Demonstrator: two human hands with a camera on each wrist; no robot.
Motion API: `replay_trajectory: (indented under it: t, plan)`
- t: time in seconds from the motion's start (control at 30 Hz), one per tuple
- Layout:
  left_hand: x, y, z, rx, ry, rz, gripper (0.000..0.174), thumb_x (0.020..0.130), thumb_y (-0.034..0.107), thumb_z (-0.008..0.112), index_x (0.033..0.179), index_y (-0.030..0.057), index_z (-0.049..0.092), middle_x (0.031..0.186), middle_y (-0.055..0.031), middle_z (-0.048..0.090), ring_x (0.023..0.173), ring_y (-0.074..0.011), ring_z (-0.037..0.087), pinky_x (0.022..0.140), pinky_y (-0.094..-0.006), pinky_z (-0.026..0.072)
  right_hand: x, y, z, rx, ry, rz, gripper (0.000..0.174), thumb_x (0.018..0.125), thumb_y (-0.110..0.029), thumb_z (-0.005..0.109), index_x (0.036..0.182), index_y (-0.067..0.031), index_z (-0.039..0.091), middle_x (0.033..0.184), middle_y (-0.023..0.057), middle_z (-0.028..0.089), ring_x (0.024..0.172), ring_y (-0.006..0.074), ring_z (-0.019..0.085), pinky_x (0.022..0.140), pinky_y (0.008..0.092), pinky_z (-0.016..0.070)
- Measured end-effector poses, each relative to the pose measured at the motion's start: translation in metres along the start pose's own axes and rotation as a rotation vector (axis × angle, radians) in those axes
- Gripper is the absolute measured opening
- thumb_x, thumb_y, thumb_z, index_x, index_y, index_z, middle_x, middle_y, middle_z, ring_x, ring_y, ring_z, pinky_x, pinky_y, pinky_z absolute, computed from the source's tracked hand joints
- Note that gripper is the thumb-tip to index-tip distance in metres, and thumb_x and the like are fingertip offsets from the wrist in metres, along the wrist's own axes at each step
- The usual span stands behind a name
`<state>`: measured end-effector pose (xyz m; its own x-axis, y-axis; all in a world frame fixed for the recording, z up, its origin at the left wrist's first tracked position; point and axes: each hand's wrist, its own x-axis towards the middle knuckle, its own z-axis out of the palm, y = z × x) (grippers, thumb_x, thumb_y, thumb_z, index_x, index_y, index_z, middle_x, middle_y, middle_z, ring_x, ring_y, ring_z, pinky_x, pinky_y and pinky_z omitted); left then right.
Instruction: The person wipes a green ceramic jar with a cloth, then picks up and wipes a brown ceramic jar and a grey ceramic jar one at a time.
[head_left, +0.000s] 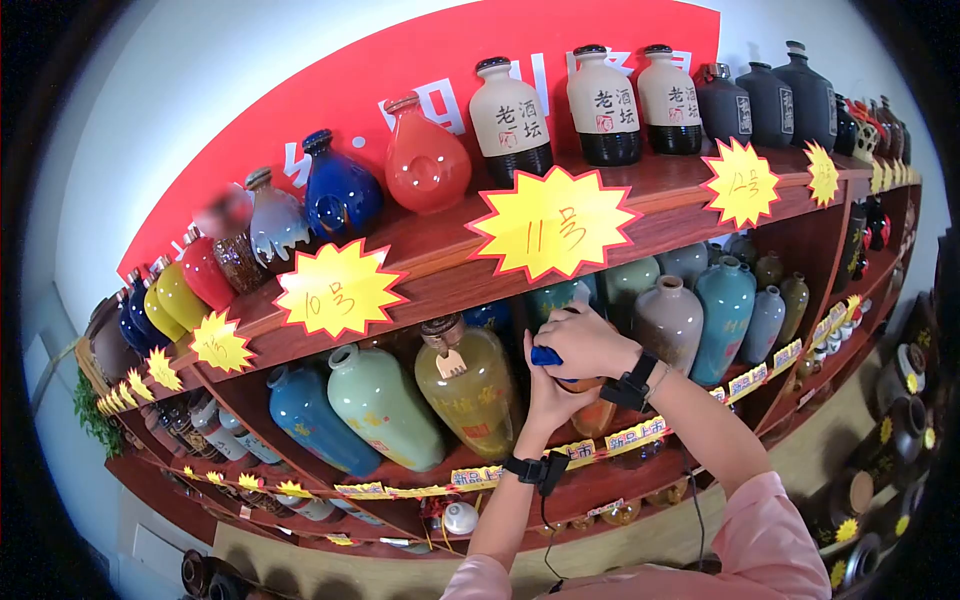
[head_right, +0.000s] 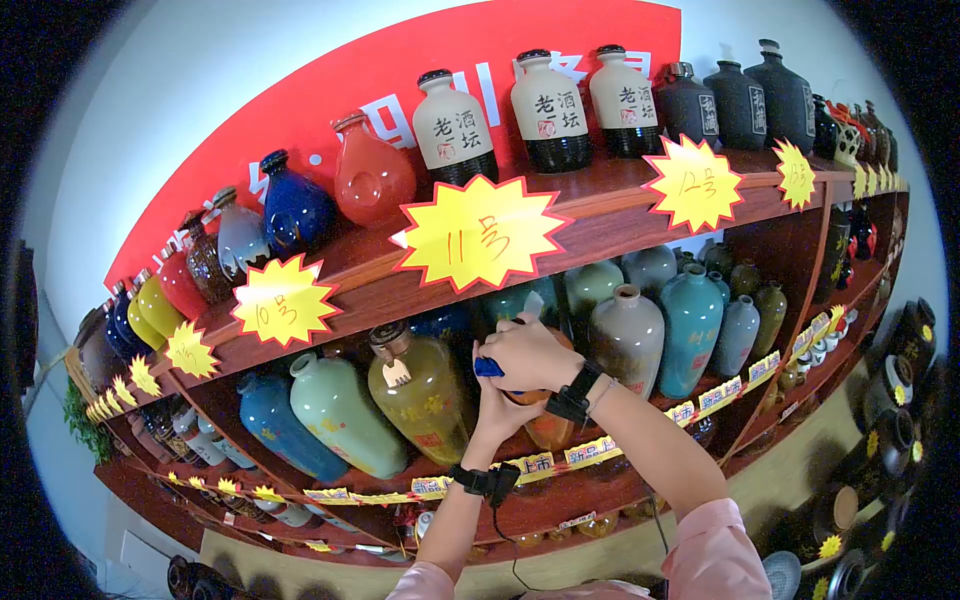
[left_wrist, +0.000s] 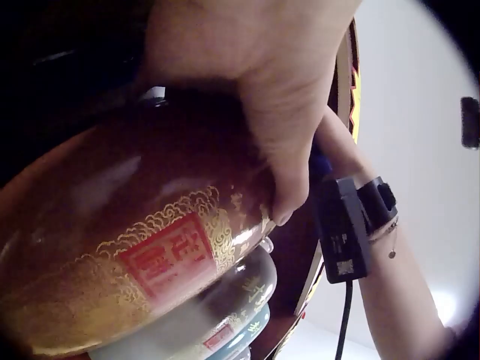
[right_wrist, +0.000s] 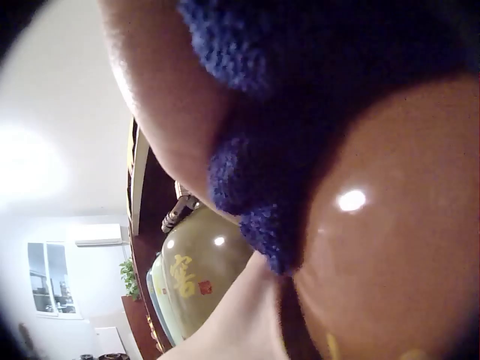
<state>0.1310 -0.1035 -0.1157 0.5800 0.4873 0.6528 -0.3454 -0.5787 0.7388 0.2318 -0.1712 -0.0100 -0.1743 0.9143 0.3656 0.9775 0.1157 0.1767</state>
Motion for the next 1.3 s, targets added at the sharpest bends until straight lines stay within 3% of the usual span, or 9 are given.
replay_trajectory:
  t: [0.3,0.33,0.43,0.57,0.8,1.0,1.07,1.13,1.3]
  plan:
    - [0.001,-0.008,-0.001,0.047,-0.011,0.046,0.133,0.055,0.021,0.092,0.148,-0.0035,0.001,0.143,-0.0198,0.034,0.132,-0.0274,0.040,0.109,-0.0375,0.0351,0.012,-0.007,-0.010,0.067,-0.107,0.284,0.047,0.077,-0.048,0.066,0.107,-0.0120,0.067,0.110,0.0101,0.066,0.109,0.0318,0.059,0.095,0.0622,0.0378]
    - [0.002,-0.007,-0.002,0.044,-0.019,0.039,0.131,0.055,0.022,0.092,0.148,-0.0035,0.003,0.142,-0.0200,0.035,0.132,-0.0278,0.040,0.109,-0.0378,0.0352,0.014,-0.007,-0.014,0.041,-0.151,0.303,0.057,0.069,-0.047,0.069,0.112,-0.0091,0.065,0.108,0.0114,0.066,0.109,0.0312,0.059,0.088,0.0534,0.0453]
    - [0.003,-0.003,-0.003,0.033,-0.034,0.022,0.124,0.057,0.020,0.092,0.146,-0.0013,0.008,0.140,-0.0187,0.038,0.130,-0.0270,0.041,0.109,-0.0382,0.0355,0.019,-0.005,-0.026,0.108,-0.243,0.415,0.057,0.070,-0.047,0.068,0.110,-0.0078,0.065,0.108,0.0135,0.067,0.108,0.0341,0.061,0.085,0.0524,0.0472]
    - [0.002,-0.002,-0.003,0.024,-0.037,0.022,0.117,0.059,0.013,0.089,0.145,0.0038,0.011,0.139,-0.0152,0.038,0.129,-0.0239,0.042,0.108,-0.0380,0.0365,0.020,-0.003,-0.015,0.054,-0.169,0.391,0.047,0.076,-0.044,0.068,0.105,-0.0073,0.069,0.104,0.0143,0.068,0.105,0.0357,0.062,0.083,0.0540,0.0475]
    - [0.001,-0.010,-0.002,0.041,-0.034,0.013,0.125,0.060,0.010,0.089,0.149,0.0033,0.002,0.141,-0.0163,0.037,0.130,-0.0247,0.042,0.109,-0.0383,0.0368,-0.002,0.000,-0.011,0.161,0.056,0.143,0.026,0.080,-0.029,0.067,0.098,-0.0101,0.071,0.101,0.0053,0.068,0.104,0.0244,0.059,0.089,0.0501,0.0451]
    - [0.002,-0.004,-0.005,0.267,-0.022,0.103,0.126,0.058,0.012,0.091,0.150,0.0023,0.005,0.141,-0.0162,0.037,0.131,-0.0254,0.042,0.108,-0.0381,0.0385,-0.029,0.004,0.007,0.252,0.388,-0.077,0.027,0.072,-0.024,0.072,0.097,-0.0124,0.069,0.102,0.0018,0.068,0.112,0.0222,0.057,0.108,0.0456,0.0324]
    - [0.005,-0.010,-0.002,0.043,-0.045,0.075,0.123,0.055,0.021,0.092,0.146,-0.0026,0.013,0.140,-0.0185,0.039,0.129,-0.0273,0.044,0.107,-0.0393,0.0395,-0.040,-0.006,0.004,0.247,0.458,-0.091,0.025,0.074,-0.022,0.069,0.097,-0.0117,0.071,0.106,0.0022,0.068,0.117,0.0190,0.055,0.114,0.0487,0.0280]
    - [0.002,-0.010,0.003,-0.189,-0.007,0.025,0.117,0.054,0.024,0.093,0.142,-0.0041,0.021,0.134,-0.0175,0.046,0.125,-0.0261,0.050,0.104,-0.0389,0.0428,-0.049,-0.013,0.015,0.186,0.528,-0.091,0.026,0.075,-0.021,0.068,0.099,-0.0112,0.070,0.110,0.0023,0.066,0.119,0.0195,0.054,0.114,0.0482,0.0284]
    - [0.004,-0.017,-0.001,-0.105,-0.052,0.028,0.116,0.052,0.024,0.094,0.141,-0.0019,0.024,0.134,-0.0180,0.045,0.124,-0.0277,0.050,0.104,-0.0385,0.0415,-0.067,-0.016,0.037,0.219,0.687,-0.070,0.036,0.075,-0.016,0.069,0.109,-0.0074,0.066,0.120,0.0062,0.063,0.125,0.0247,0.052,0.112,0.0469,0.0342]
